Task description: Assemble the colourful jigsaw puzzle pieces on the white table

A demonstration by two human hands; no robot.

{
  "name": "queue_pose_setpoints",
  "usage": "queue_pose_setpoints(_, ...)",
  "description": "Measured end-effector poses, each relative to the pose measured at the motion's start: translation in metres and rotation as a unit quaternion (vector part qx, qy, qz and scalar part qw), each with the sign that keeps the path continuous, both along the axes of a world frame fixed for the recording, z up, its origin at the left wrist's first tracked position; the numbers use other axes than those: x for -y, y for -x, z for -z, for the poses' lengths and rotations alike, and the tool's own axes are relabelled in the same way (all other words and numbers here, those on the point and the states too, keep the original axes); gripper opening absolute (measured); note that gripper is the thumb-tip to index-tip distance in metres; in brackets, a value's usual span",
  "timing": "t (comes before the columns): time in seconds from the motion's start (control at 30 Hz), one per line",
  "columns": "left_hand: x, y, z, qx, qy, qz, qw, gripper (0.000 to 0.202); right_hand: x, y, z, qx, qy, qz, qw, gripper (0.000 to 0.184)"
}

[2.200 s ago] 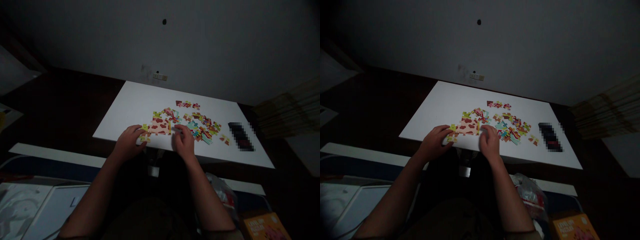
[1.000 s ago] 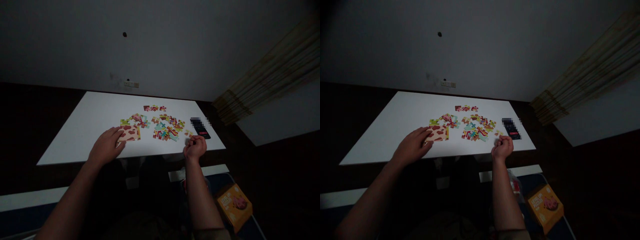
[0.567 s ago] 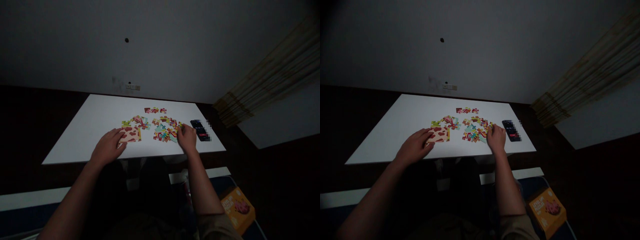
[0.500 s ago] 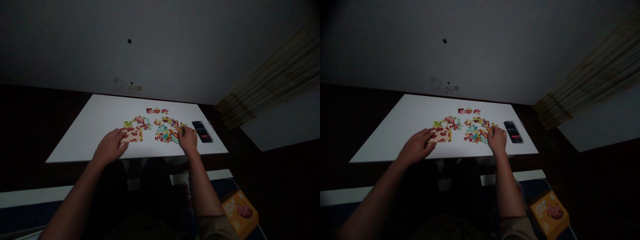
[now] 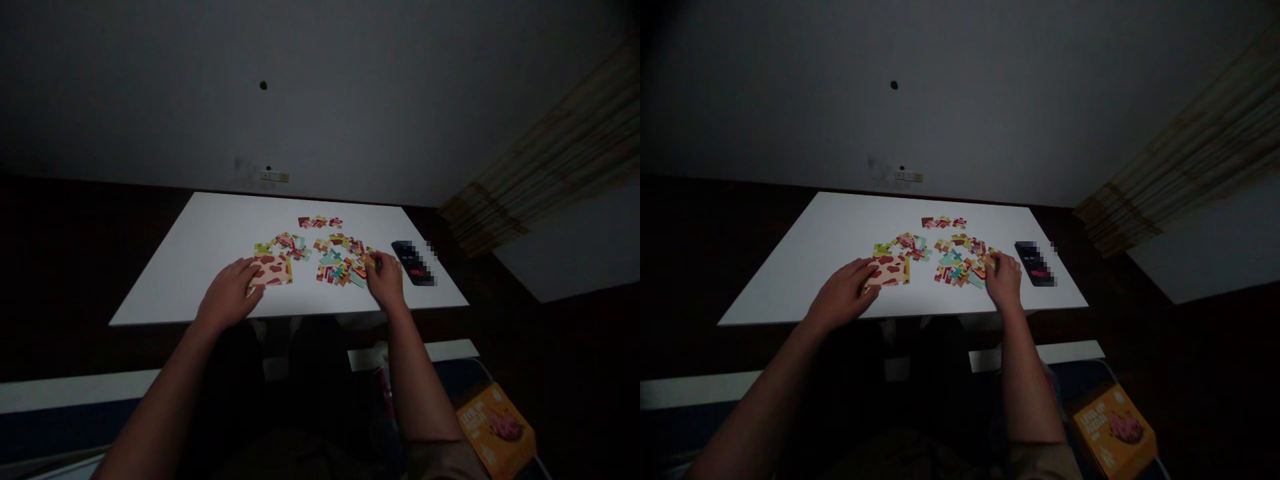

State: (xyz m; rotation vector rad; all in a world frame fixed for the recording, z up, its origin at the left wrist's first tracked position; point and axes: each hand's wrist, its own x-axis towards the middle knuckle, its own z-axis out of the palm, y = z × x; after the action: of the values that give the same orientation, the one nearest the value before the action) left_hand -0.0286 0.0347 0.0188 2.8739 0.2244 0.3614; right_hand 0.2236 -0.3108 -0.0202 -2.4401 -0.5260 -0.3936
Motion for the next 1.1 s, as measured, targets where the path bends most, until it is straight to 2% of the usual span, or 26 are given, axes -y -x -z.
queue_pose_setpoints(0.17, -0.001, -0.001, 0.002, -0.004, 0.0, -0.004, 1.0, 0.051, 0.003, 0.003, -0.005, 0.008, -0.112, 0.023, 0.993, 0.028)
queue_pose_setpoints(0.3, -0.001, -0.001, 0.0, 0.0, 0.011, -0.002, 1.0, 0.051, 0.005, 0.003, -0.006, 0.0, -0.148, 0.049, 0.988, 0.023)
queue_pose_setpoints(0.57, 0.001, 0.0, -0.006, 0.003, 0.034, 0.009, 0.999, 0.052, 0.005, 0.005, -0.01, 0.003, -0.143, 0.051, 0.988, 0.014)
queue_pose_setpoints(1.1, -0.006, -0.002, 0.007, -0.001, 0.006, 0.011, 1.0, 0.056, 0.008, 0.003, -0.007, -0.01, -0.175, 0.04, 0.984, 0.017)
